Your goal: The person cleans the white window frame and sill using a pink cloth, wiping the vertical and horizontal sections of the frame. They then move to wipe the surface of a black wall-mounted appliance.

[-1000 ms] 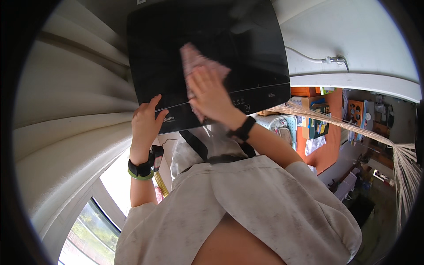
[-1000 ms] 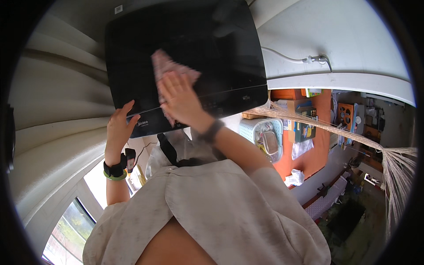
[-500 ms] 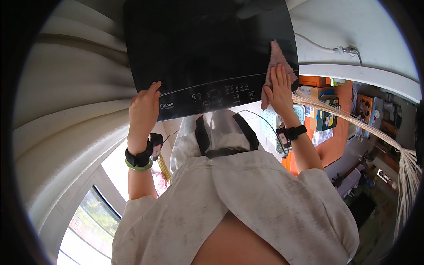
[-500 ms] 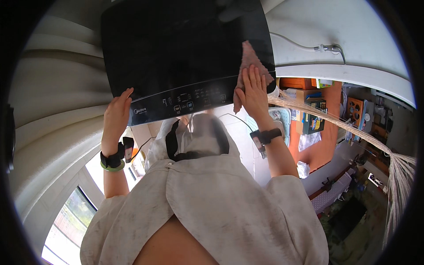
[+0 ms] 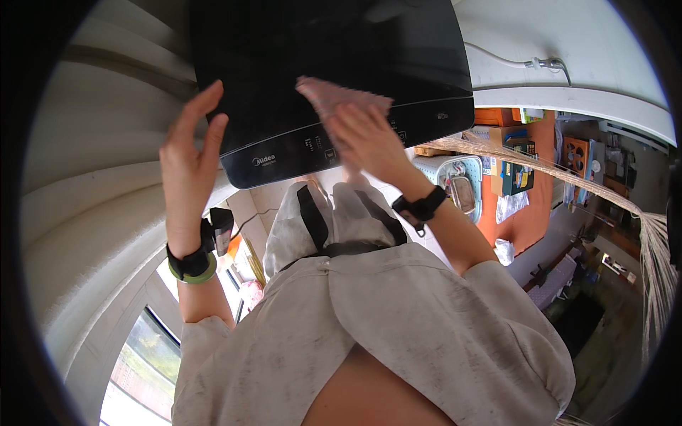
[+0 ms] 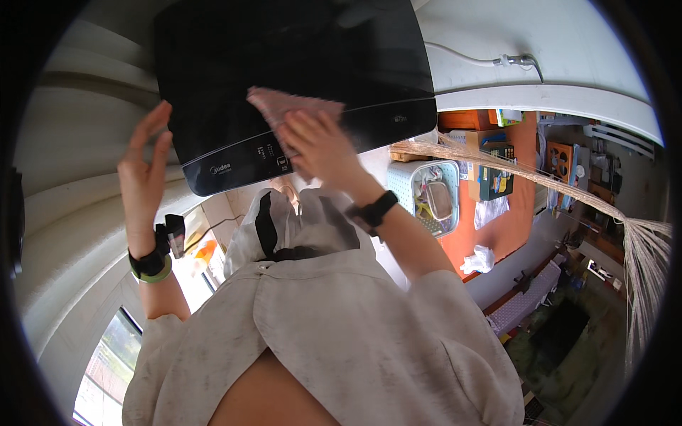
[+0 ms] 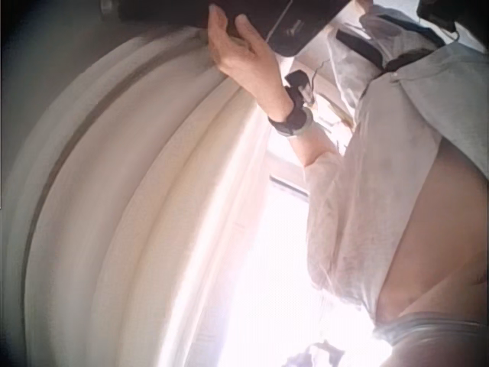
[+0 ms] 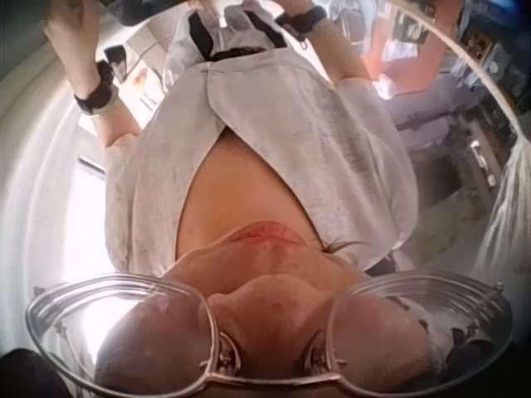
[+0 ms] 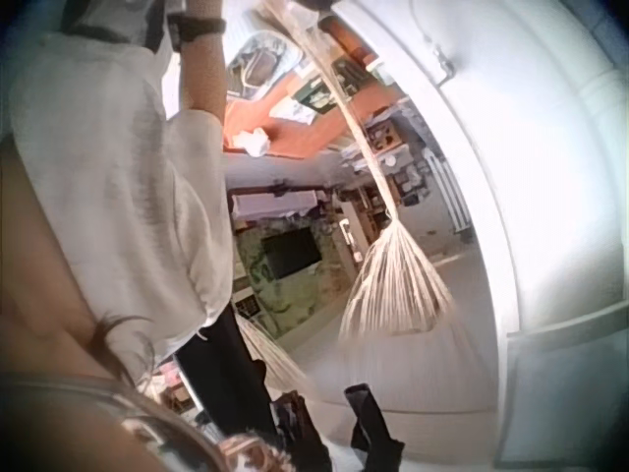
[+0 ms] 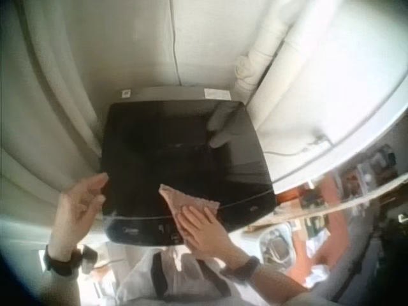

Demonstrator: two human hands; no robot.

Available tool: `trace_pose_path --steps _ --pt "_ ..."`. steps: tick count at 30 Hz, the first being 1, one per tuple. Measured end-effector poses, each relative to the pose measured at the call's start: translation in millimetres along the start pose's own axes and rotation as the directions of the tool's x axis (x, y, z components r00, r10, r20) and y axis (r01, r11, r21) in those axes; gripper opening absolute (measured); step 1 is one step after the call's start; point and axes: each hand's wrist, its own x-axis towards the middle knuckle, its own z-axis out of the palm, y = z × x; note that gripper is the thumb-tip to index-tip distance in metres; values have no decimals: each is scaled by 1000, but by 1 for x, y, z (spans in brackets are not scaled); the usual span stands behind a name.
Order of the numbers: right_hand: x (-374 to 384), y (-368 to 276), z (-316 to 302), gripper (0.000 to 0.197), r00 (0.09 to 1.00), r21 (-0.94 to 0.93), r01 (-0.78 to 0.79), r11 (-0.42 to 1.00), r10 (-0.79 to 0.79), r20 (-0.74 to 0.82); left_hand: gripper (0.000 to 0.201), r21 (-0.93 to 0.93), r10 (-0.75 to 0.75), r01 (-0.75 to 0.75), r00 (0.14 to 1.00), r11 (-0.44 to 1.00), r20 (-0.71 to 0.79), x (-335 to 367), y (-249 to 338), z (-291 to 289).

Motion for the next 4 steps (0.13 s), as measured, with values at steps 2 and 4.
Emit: trace_pose_path --steps 2,4 --pt "-29 54 -7 63 991 -210 -127 969 132 11 36 -162 62 -94 979 982 -192 4 22 -40" --pt "-45 122 -4 62 942 -165 -315 935 286 -177 50 -246 145 -260 903 934 -405 -6 37 -83"
